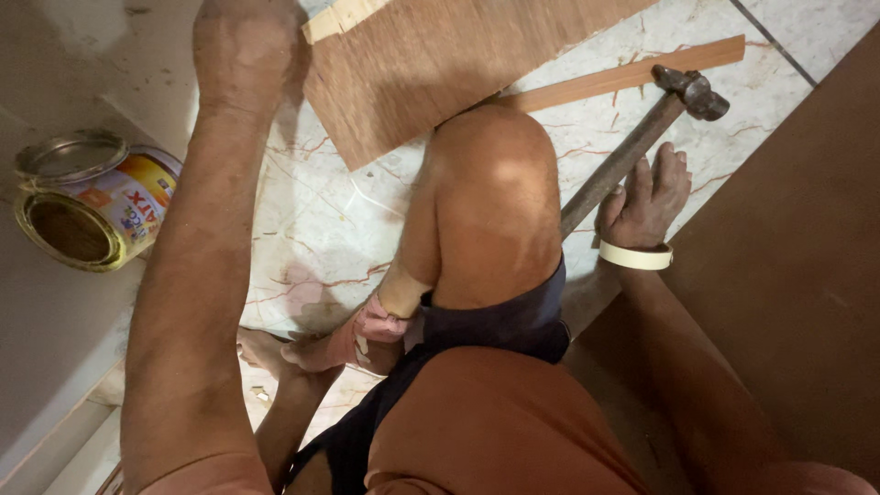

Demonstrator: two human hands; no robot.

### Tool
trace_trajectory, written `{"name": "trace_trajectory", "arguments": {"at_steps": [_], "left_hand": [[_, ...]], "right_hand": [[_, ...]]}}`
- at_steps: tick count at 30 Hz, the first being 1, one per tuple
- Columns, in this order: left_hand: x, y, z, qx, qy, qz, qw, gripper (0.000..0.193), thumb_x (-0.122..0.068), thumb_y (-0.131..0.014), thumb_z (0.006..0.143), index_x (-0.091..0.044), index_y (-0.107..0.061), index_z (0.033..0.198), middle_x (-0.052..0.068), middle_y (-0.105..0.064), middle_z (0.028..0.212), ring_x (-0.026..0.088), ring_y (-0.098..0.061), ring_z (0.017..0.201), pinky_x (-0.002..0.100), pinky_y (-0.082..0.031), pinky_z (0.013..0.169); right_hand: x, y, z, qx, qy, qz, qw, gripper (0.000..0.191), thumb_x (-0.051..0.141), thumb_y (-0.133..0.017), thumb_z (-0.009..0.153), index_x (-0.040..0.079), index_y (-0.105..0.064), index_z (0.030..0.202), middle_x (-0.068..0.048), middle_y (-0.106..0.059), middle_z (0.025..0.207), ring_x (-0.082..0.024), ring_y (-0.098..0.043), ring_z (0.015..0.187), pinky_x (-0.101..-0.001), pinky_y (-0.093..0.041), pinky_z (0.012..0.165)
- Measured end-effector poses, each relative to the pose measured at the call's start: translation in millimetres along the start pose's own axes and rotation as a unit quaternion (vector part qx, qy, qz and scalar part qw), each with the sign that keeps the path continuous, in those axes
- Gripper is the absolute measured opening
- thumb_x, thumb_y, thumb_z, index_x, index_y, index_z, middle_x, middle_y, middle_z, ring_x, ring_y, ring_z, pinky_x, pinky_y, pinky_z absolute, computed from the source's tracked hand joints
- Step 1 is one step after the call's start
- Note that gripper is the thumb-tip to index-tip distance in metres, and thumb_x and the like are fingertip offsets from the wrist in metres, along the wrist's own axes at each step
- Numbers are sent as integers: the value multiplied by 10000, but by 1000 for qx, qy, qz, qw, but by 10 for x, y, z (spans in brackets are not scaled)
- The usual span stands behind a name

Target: The person sits on the floor and uses a small brush to apply a yellow liquid finish to the edges of a wooden cabinet. They repeatedly dip the brush into a can and coat the trim, then set the brush down and pick up a hammer.

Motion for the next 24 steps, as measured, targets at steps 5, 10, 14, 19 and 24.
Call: {"name": "trace_trajectory", "arguments": {"at_steps": [5,10,14,19,24], "left_hand": [[-212,413,-77,-98,-46,20,994,58,-64,-677,811,-59,-686,868,115,-686,909,312,-678,870,399,-537,711],[18,161,23,2,40,-38,998,42,-79,-682,884,-48,-704,898,146,-687,894,336,-672,828,438,-541,723],[276,-120,91,74,140,-114,981,77,-90,-657,945,-36,-711,944,149,-692,925,335,-672,845,437,-540,731],[265,157,-23,33,106,-110,988,126,-104,-625,1021,-22,-720,1001,153,-698,963,334,-673,866,435,-540,741],[37,508,-391,0,-35,-2,999,121,-65,-569,1024,-17,-673,986,117,-649,1100,315,-650,1030,411,-539,862]], "right_hand": [[-28,-18,-20,8,-13,-6,1000,488,213,-531,1094,31,-459,1541,-269,-344,1644,-515,-336,1517,-672,-256,1233],[-45,-24,-23,-11,-3,5,1000,475,232,-526,1102,40,-456,1531,-266,-347,1645,-516,-335,1518,-666,-271,1236],[-51,-38,-35,-8,6,-3,1000,475,234,-510,1114,41,-438,1542,-269,-333,1654,-515,-330,1526,-666,-270,1240],[-62,-26,-27,6,-8,-2,1000,483,230,-517,1096,49,-436,1536,-274,-343,1638,-519,-331,1512,-673,-264,1225],[-8,27,-18,-3,5,7,1000,503,214,-511,1093,55,-408,1559,-276,-341,1637,-521,-335,1508,-668,-271,1226]]}}
Point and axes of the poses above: each hand's wrist, its own z-axis towards the middle knuckle, its own y-axis out of the back of the hand, x = y × z, the point moved 10 cm from there along z, towards the middle knuckle
